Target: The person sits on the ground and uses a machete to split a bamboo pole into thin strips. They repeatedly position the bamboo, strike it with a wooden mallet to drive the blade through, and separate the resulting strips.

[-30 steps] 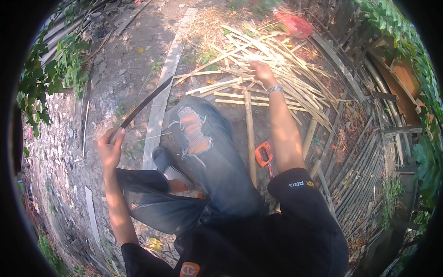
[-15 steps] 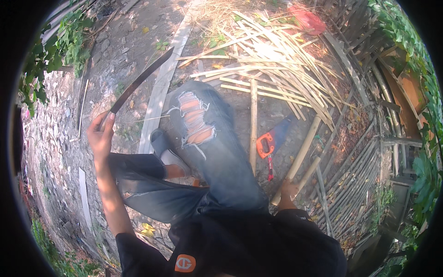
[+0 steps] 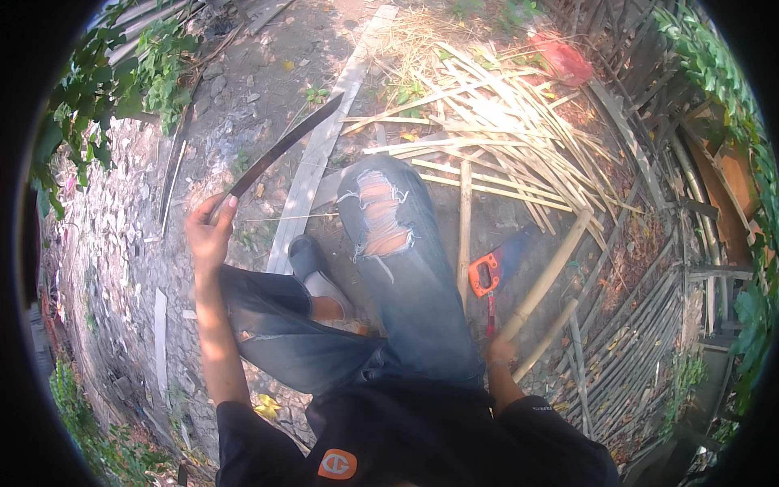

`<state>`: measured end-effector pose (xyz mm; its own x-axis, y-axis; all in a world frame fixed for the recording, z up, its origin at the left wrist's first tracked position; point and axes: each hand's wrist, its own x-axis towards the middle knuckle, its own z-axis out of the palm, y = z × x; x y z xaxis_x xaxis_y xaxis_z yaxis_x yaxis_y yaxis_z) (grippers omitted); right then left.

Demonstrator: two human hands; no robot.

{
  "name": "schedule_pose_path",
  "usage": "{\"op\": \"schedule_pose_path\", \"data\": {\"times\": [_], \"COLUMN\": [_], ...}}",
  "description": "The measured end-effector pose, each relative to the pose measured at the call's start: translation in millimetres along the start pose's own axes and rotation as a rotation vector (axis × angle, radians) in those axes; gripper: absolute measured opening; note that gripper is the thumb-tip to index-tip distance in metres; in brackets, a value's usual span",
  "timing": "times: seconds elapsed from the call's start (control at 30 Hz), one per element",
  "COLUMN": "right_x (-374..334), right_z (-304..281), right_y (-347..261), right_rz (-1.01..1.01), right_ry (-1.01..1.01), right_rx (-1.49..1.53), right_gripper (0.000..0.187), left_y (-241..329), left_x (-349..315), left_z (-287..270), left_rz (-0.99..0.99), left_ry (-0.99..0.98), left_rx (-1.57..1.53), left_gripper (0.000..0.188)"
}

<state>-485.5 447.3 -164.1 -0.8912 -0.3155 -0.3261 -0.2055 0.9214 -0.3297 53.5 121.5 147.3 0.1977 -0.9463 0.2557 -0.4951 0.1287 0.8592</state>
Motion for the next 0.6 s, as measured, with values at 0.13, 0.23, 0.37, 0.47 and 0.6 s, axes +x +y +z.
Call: {"op": "schedule_pose_path", "data": {"times": [0.13, 0.23, 0.37, 0.47, 0.6], "right_x": [5, 1, 0, -39, -101], "right_z": [15, 5, -83, -178, -261], "right_y": [9, -52, -213, -337, -424], "right_rz": [-0.224, -0.528, -0.801, -0.847, -0.754], "right_ry": [0.014, -0.090, -0.264, -0.663, -1.297], "right_rx": [0.306, 0.670, 0.812, 1.024, 1.388], "right_gripper": [0.046, 0.056, 0.061, 0.054, 0.058], "left_y": [1, 1, 5, 3, 6], "left_x": [-6, -9, -8, -6, -2], "left_z": [-8, -8, -7, -8, -7], "left_rz": [-0.063, -0.027, -0.007, -0.028, -0.006], "left_ry": [0.007, 0.032, 0.064, 0.098, 0.144], "left_rx": [-0.022, -0.012, -0.021, -0.014, 0.003], "left_gripper": [0.029, 0.028, 0.027, 0.028, 0.031]}}
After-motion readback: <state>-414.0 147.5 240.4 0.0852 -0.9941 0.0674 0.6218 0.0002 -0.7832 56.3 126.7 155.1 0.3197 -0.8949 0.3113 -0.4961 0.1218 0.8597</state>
